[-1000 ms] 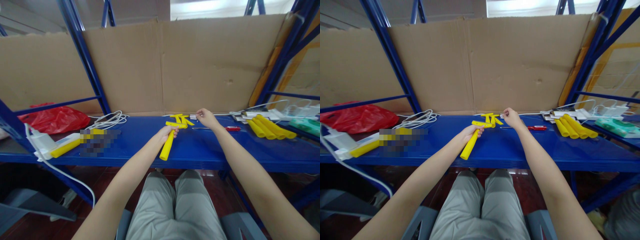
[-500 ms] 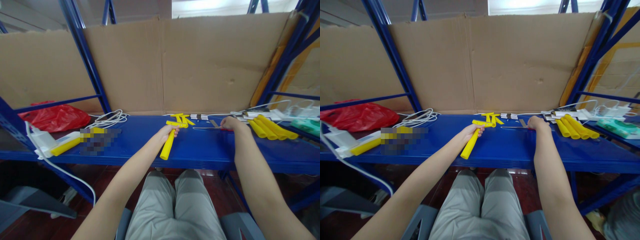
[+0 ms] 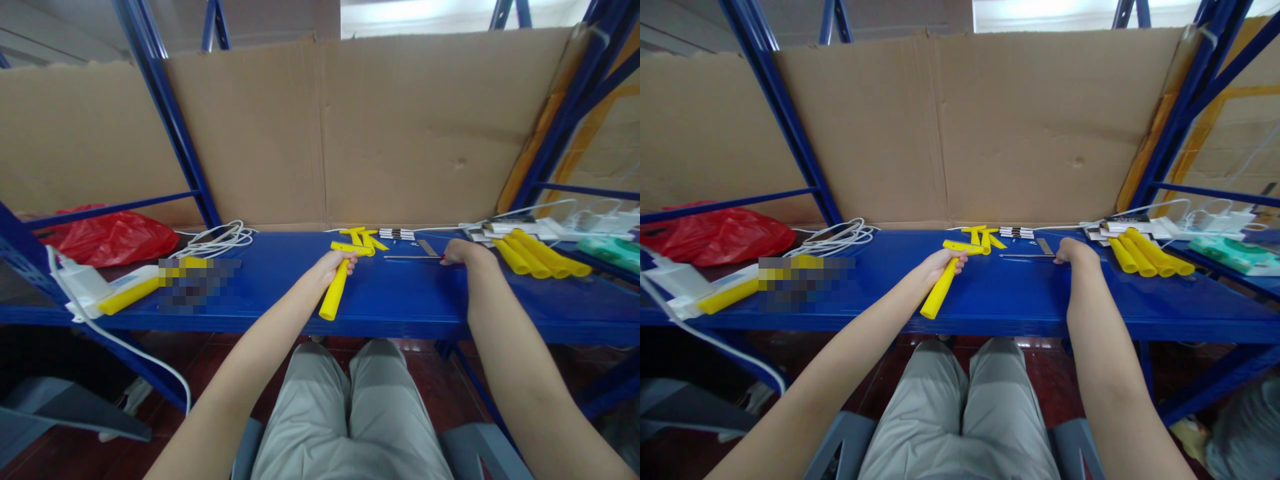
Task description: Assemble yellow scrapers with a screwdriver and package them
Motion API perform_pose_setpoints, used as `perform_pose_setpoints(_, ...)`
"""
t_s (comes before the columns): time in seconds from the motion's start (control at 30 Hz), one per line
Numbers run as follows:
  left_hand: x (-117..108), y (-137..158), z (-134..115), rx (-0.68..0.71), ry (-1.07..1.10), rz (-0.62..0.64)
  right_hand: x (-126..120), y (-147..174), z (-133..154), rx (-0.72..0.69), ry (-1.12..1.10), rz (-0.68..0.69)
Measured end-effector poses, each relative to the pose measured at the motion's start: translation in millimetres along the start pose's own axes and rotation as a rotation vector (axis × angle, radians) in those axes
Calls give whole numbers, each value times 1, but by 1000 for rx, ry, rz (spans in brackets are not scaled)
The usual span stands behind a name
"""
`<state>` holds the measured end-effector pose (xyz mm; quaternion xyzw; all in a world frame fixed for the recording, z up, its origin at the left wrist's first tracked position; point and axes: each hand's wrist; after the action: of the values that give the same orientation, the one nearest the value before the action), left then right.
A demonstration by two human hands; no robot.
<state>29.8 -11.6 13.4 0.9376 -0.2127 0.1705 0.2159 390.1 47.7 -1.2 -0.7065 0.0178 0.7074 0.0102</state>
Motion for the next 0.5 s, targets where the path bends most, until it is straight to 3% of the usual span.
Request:
perform_pose_setpoints(0.33,16,14,-1,39,-80,-116,-12,26,23,-19,-36,23)
perform_pose_setpoints(0.43,17,15,-1,47,-86,-117,-12,25,21,-17,-72,-76)
perform_pose_setpoints(0.5,17,15,-1,57,-92,-129,-11,24,21,-25,-113,-219)
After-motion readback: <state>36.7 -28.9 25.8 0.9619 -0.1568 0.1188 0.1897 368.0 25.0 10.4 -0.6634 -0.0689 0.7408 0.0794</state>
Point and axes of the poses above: each hand's wrist, its own y-axis away from the middle knuckle, its own x-axis out of the palm, z = x × y, and after that the axes turned 5 degrees about -x, right-handed
